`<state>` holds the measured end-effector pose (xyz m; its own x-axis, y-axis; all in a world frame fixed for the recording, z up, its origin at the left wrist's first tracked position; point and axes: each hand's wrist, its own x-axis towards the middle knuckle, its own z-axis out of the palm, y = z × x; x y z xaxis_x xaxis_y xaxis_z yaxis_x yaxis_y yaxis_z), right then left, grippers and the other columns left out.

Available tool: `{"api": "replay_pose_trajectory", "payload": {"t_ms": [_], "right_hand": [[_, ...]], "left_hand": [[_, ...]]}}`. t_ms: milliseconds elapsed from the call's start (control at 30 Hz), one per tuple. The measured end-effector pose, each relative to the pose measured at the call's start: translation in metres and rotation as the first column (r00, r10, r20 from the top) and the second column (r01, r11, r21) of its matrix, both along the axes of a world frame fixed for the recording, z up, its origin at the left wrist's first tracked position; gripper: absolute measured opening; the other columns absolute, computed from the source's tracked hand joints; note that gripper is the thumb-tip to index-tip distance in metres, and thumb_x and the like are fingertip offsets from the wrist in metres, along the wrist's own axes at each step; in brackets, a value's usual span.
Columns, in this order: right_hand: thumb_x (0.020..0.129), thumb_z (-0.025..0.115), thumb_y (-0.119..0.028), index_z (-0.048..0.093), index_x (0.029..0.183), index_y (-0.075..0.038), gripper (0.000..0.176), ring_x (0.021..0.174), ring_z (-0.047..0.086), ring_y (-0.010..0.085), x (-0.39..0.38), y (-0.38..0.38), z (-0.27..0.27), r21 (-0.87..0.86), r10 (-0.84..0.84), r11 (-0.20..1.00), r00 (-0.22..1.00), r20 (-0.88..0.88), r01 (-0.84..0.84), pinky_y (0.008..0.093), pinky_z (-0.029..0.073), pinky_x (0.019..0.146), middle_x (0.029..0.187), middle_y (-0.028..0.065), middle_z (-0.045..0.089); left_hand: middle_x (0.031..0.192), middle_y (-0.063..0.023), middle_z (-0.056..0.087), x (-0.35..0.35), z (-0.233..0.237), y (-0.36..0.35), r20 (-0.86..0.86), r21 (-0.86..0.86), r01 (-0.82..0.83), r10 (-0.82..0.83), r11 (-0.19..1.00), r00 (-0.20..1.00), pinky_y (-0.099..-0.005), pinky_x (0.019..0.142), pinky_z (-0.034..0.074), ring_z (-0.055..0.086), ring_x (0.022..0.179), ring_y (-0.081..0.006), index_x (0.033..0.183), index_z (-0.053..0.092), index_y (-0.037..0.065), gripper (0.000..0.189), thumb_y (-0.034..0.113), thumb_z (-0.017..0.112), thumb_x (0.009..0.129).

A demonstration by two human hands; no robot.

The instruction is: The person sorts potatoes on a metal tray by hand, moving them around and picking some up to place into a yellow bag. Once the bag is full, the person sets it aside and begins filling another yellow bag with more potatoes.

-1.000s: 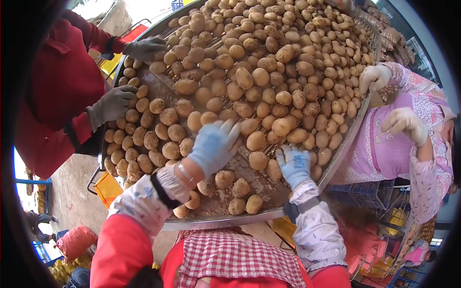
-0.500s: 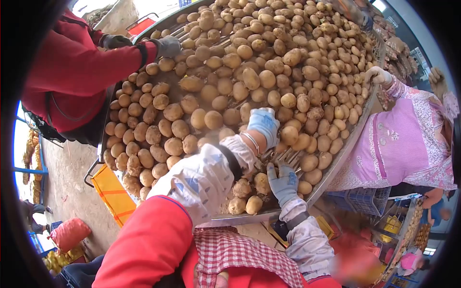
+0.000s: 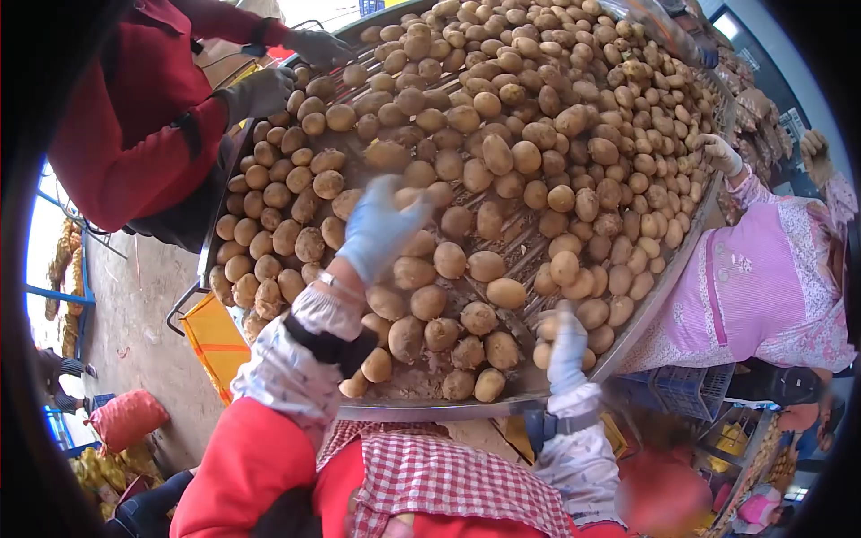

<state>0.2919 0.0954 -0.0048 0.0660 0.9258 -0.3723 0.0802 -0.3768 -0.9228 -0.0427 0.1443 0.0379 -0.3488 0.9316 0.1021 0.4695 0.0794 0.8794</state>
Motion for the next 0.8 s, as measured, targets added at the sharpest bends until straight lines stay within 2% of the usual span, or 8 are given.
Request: {"api": "replay_pose_trajectory", "payload": {"t_ms": [100,200,300,367,433,500,733,800], "right_hand": [[0.09,0.058,-0.058,0.062,0.105,-0.012,0.049,0.065,0.061,0.0149,-0.022,0.011,0.053,-0.449,-0.452,0.875,0.643,-0.619,0.183,0.0272,0.051,0.052,0.083,0.004,0.066],[0.094,0.057,-0.045,0.061,0.111,-0.011,0.037,0.072,0.062,0.0133,-0.025,0.043,0.053,-0.239,-0.114,0.968,0.722,-0.682,-0.073,0.0257,0.051,0.053,0.093,0.0044,0.067],[0.091,0.061,-0.039,0.061,0.113,-0.012,0.035,0.073,0.064,0.0169,-0.061,0.088,0.027,0.14,0.128,0.98,0.986,0.111,-0.143,0.0307,0.053,0.058,0.092,0.0064,0.069],[0.085,0.066,-0.041,0.061,0.111,-0.011,0.04,0.083,0.068,0.0259,-0.087,0.089,0.02,0.136,0.249,0.85,0.615,0.748,-0.509,0.0367,0.055,0.073,0.094,0.0132,0.07],[0.077,0.071,-0.046,0.065,0.106,-0.012,0.045,0.1,0.066,0.0343,-0.121,0.078,0.043,-0.25,0.472,0.776,0.272,0.838,-0.579,0.0399,0.05,0.091,0.104,0.0143,0.07],[0.078,0.07,-0.047,0.065,0.106,-0.013,0.044,0.102,0.066,0.0347,-0.118,0.074,0.048,-0.319,0.729,0.556,0.266,0.631,-0.768,0.0399,0.05,0.092,0.105,0.0141,0.07],[0.082,0.066,-0.044,0.063,0.116,-0.014,0.045,0.102,0.066,0.0311,-0.195,0.151,0.058,0.17,0.312,0.7,0.511,0.801,-0.694,0.0422,0.051,0.089,0.107,0.0143,0.069],[0.083,0.063,-0.043,0.058,0.126,-0.016,0.051,0.109,0.063,0.0314,-0.225,0.162,0.05,-0.266,0.514,0.589,0.099,0.852,-0.763,0.0413,0.049,0.094,0.112,0.0142,0.068]], "left_hand": [[0.106,-0.0156,0.06,-0.018,-0.008,-0.059,-0.604,0.014,-0.073,0.066,0.997,0.794,-0.0456,0.077,0.052,0.06,0.096,-0.0377,0.106,0.061,0.008,0.043,0.034,0.074,0.075],[0.115,-0.0158,0.055,-0.019,-0.006,-0.079,-0.686,-0.141,-0.02,-0.083,0.99,0.723,-0.0471,0.08,0.051,0.057,0.1,-0.0391,0.1,0.062,0.008,0.04,0.033,0.074,0.072],[0.11,-0.0126,0.053,-0.006,0.013,-0.091,-0.665,-0.375,0.133,-0.366,0.917,0.651,-0.047,0.078,0.05,0.056,0.1,-0.0363,0.099,0.062,0.01,0.047,0.039,0.078,0.065],[0.11,-0.0121,0.053,-0.008,0.013,-0.097,-0.627,-0.326,0.193,-0.365,0.925,0.688,-0.0467,0.079,0.05,0.056,0.1,-0.0367,0.096,0.062,0.01,0.045,0.037,0.079,0.064],[0.111,-0.013,0.053,-0.022,0.024,-0.1,-0.593,-0.252,0.11,-0.243,0.961,0.767,-0.047,0.08,0.05,0.056,0.1,-0.0374,0.096,0.062,0.009,0.046,0.036,0.08,0.064],[0.117,-0.0152,0.054,-0.04,0.016,-0.113,-0.591,-0.063,-0.083,0.03,0.995,0.806,-0.0482,0.081,0.05,0.056,0.099,-0.0392,0.098,0.062,0.008,0.048,0.033,0.082,0.062],[0.116,-0.0147,0.054,-0.068,-0.019,-0.132,-0.702,-0.315,-0.25,-0.048,0.916,0.71,-0.0477,0.077,0.051,0.056,0.095,-0.0368,0.098,0.063,0.008,0.046,0.038,0.076,0.066],[0.112,-0.015,0.054,-0.068,-0.019,-0.127,-0.684,-0.326,-0.224,-0.065,0.918,0.727,-0.0471,0.077,0.051,0.056,0.095,-0.036,0.1,0.064,0.008,0.045,0.038,0.075,0.068]]}}
